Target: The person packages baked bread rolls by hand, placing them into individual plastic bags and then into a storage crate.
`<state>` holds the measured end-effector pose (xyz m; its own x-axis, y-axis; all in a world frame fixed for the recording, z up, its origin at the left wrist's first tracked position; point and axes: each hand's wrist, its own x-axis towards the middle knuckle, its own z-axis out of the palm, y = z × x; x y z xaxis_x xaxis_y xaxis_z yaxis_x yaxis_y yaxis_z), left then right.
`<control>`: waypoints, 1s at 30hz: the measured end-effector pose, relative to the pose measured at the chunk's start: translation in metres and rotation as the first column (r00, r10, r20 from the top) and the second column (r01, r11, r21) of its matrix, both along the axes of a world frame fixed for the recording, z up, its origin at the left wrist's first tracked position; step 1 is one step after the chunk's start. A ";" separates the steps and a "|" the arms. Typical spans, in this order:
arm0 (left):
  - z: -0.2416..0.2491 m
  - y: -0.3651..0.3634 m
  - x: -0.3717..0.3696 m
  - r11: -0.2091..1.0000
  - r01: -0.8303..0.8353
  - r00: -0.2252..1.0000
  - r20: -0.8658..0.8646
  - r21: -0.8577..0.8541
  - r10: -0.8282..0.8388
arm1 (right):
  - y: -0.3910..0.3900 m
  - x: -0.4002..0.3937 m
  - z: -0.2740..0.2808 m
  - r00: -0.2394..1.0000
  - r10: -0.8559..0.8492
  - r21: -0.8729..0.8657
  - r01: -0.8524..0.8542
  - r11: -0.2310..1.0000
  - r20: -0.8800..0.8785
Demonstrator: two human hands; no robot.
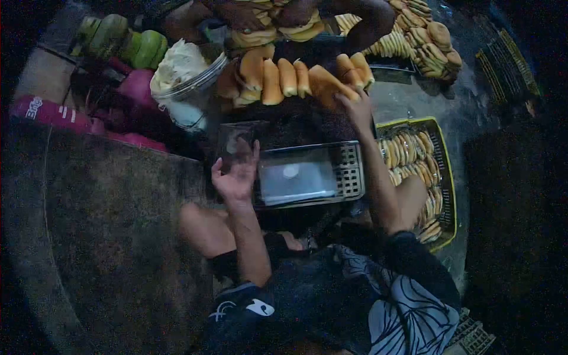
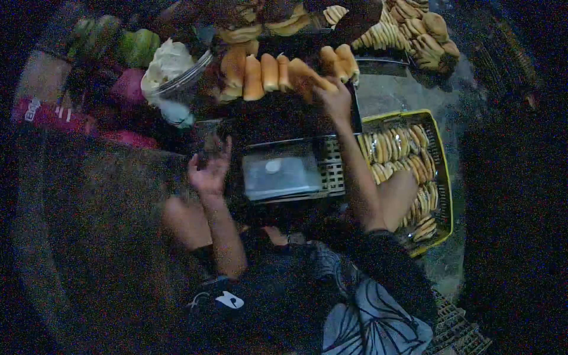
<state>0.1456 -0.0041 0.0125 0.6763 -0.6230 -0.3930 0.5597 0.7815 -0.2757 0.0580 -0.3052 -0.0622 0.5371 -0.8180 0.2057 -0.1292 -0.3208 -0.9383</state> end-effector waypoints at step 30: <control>-0.040 -0.026 -0.119 0.840 0.101 0.544 0.677 0.533 -0.495 | 0.220 -0.096 0.093 0.983 0.184 0.411 -0.166 0.896 -0.004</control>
